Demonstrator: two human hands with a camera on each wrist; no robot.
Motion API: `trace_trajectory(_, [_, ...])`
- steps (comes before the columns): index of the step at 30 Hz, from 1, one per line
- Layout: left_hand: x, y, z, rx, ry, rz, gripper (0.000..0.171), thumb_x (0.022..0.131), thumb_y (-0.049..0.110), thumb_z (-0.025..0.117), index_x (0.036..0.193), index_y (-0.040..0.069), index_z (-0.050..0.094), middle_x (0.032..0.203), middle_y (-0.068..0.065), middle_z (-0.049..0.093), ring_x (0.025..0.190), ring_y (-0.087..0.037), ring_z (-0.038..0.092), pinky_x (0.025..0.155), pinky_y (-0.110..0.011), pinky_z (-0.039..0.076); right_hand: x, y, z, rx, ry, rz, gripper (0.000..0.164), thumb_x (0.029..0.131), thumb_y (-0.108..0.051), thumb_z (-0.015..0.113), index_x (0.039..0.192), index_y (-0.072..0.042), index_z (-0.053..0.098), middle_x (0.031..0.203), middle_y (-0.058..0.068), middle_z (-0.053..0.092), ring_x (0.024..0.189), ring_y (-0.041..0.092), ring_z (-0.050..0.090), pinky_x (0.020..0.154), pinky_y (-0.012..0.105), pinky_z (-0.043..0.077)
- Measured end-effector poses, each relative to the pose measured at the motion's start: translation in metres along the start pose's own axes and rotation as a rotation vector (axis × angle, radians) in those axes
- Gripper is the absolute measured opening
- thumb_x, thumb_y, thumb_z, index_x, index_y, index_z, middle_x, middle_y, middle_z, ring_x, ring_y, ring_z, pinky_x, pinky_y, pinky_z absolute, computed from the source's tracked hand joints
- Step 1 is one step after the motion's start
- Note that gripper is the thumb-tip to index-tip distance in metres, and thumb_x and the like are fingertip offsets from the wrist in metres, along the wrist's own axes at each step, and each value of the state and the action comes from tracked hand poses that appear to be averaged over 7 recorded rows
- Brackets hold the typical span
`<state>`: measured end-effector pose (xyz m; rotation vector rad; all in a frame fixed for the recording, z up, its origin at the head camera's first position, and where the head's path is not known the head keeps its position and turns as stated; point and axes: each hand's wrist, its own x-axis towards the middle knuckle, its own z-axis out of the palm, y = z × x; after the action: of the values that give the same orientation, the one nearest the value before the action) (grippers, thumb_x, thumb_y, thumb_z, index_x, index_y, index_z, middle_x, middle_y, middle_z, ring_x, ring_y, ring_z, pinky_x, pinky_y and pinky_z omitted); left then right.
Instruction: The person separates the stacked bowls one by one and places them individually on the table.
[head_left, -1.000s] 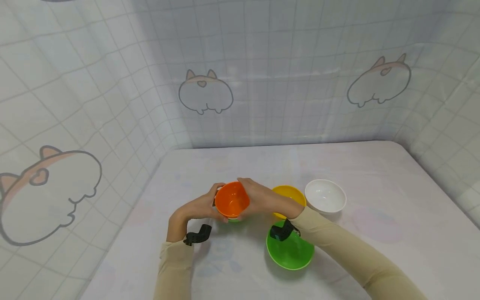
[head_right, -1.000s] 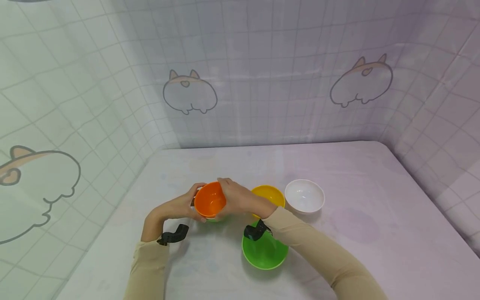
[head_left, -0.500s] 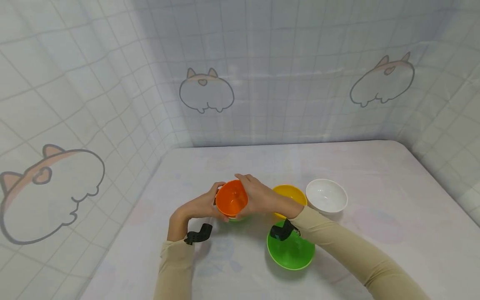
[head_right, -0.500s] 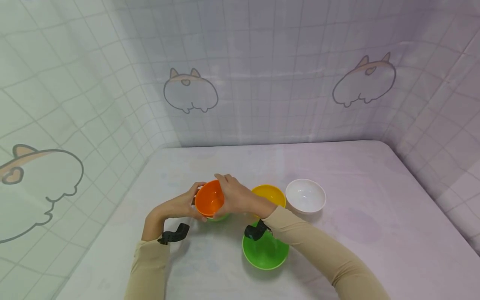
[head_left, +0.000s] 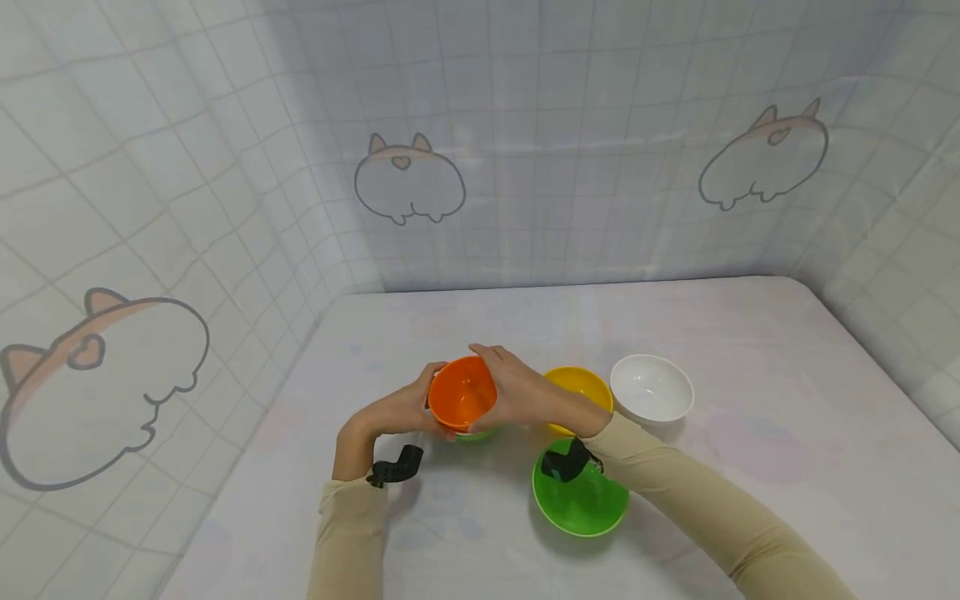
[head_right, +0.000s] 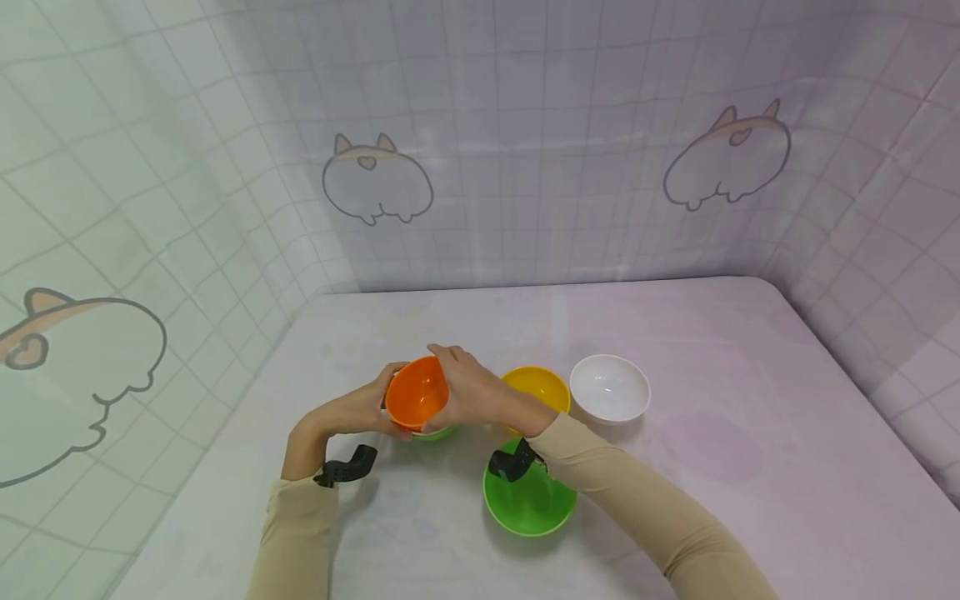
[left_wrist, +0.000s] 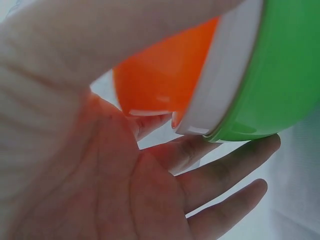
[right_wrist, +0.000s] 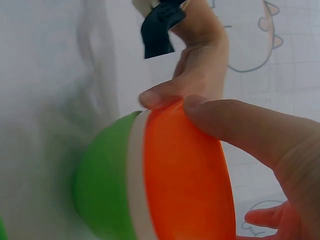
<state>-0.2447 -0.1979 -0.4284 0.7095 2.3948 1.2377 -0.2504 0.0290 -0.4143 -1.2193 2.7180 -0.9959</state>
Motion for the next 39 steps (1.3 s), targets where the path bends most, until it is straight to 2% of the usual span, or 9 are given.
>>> trace_trajectory(5, [0.005, -0.012, 0.000, 0.033, 0.013, 0.018, 0.094, 0.064, 0.025, 0.082, 0.134, 0.021, 0.019, 0.132, 0.003, 0.031, 0.114, -0.016, 0.038, 0.091, -0.044, 0.037, -0.004, -0.005, -0.006, -0.012, 0.037, -0.005, 0.107, 0.059, -0.046, 0.079, 0.140, -0.007, 0.022, 0.127, 0.009, 0.040, 0.109, 0.021, 0.043, 0.079, 0.033, 0.046])
trace_trajectory(10, [0.005, -0.013, 0.000, 0.035, 0.013, 0.017, 0.094, 0.064, 0.027, 0.082, 0.134, 0.022, 0.019, 0.134, 0.002, 0.032, 0.117, -0.018, 0.037, 0.093, -0.047, 0.034, -0.010, -0.007, -0.011, -0.010, 0.070, 0.006, 0.107, 0.059, -0.047, 0.079, 0.140, -0.006, 0.023, 0.128, 0.009, 0.041, 0.110, 0.021, 0.043, 0.078, 0.033, 0.045])
trace_trajectory(15, [0.003, -0.011, 0.000, 0.041, 0.021, -0.037, 0.096, 0.063, 0.030, 0.082, 0.134, 0.026, 0.018, 0.134, 0.000, 0.032, 0.120, -0.021, 0.034, 0.092, -0.050, 0.034, -0.017, -0.009, -0.015, -0.016, 0.058, 0.029, 0.106, 0.060, -0.045, 0.079, 0.141, -0.008, 0.021, 0.130, 0.008, 0.038, 0.112, 0.021, 0.042, 0.080, 0.033, 0.045])
trace_trajectory(19, [0.003, -0.011, 0.000, 0.040, 0.026, -0.075, 0.096, 0.062, 0.031, 0.083, 0.133, 0.030, 0.018, 0.132, 0.002, 0.033, 0.119, -0.020, 0.034, 0.091, -0.047, 0.035, -0.024, -0.011, -0.017, -0.018, 0.051, 0.055, 0.106, 0.061, -0.044, 0.079, 0.141, -0.010, 0.019, 0.132, 0.007, 0.036, 0.114, 0.020, 0.040, 0.082, 0.032, 0.044])
trace_trajectory(26, [0.003, -0.013, 0.000, -0.008, 0.006, -0.068, 0.095, 0.063, 0.024, 0.082, 0.133, 0.029, 0.018, 0.130, -0.001, 0.034, 0.113, -0.023, 0.043, 0.090, -0.043, 0.038, -0.034, -0.015, -0.024, -0.018, 0.126, 0.050, 0.107, 0.058, -0.045, 0.080, 0.141, -0.010, 0.022, 0.132, 0.006, 0.038, 0.115, 0.020, 0.039, 0.083, 0.034, 0.043])
trace_trajectory(32, [0.001, -0.014, -0.001, -0.022, -0.011, -0.073, 0.100, 0.063, 0.024, 0.083, 0.136, 0.024, 0.014, 0.130, -0.003, 0.034, 0.107, -0.022, 0.050, 0.088, -0.039, 0.041, -0.044, -0.019, -0.028, -0.042, 0.124, 0.111, 0.110, 0.058, -0.050, 0.078, 0.141, -0.006, 0.021, 0.134, 0.007, 0.036, 0.115, 0.020, 0.040, 0.081, 0.034, 0.045])
trace_trajectory(39, [0.000, -0.016, -0.003, -0.028, -0.022, -0.072, 0.102, 0.063, 0.024, 0.083, 0.137, 0.023, 0.013, 0.130, -0.005, 0.032, 0.105, -0.024, 0.051, 0.084, -0.036, 0.043, -0.055, -0.017, -0.029, -0.065, 0.146, 0.150, 0.110, 0.057, -0.052, 0.078, 0.140, -0.004, 0.024, 0.135, 0.007, 0.034, 0.113, 0.020, 0.044, 0.080, 0.034, 0.046])
